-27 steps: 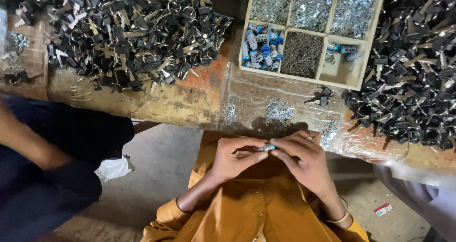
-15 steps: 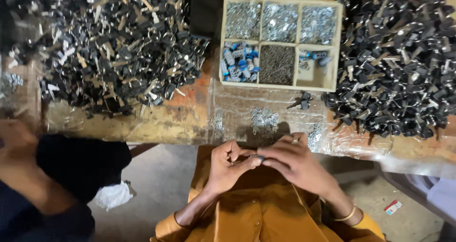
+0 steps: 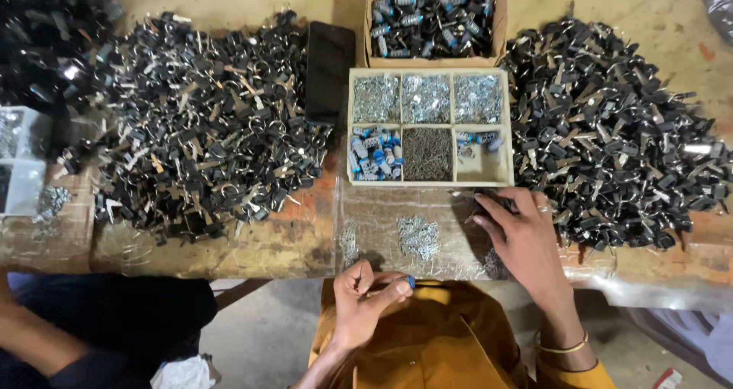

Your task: The person picks small blue-and-white cylindrical components and metal fittings from a compartment tray and assembles them together by hand, placing finished pieces into a box while large piles of similar keychain parts sit on the worktable.

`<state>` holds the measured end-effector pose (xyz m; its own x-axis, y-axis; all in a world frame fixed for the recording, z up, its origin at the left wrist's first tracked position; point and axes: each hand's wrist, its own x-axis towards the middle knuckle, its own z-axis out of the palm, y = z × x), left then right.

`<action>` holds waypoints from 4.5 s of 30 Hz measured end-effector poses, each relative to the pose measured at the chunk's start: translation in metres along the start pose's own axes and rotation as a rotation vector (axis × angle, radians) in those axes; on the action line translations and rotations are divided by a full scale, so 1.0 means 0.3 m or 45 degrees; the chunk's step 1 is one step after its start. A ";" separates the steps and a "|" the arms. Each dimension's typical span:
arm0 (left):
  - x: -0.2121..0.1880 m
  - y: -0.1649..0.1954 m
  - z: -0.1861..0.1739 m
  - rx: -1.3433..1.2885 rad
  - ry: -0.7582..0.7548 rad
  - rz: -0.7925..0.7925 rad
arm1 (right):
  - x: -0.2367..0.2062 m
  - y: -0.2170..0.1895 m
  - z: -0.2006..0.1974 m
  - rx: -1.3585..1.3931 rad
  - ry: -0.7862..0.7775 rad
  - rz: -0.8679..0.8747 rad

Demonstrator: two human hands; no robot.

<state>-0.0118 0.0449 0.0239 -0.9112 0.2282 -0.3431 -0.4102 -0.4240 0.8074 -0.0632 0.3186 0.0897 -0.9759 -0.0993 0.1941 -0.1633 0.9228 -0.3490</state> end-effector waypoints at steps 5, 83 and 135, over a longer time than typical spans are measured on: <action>0.012 -0.019 -0.007 -0.023 -0.013 -0.009 | 0.000 0.045 0.039 0.059 0.028 0.037; 0.557 0.333 0.341 1.851 -0.616 1.025 | -0.018 0.105 0.000 -0.180 0.236 0.184; 0.585 0.318 0.095 0.704 -0.200 0.596 | 0.003 0.005 0.003 0.380 0.009 0.628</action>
<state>-0.2096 0.0695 0.0542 -0.9526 0.2722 0.1358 0.1372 -0.0141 0.9904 -0.0644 0.3196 0.0886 -0.9462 0.3195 -0.0515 0.2761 0.7141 -0.6433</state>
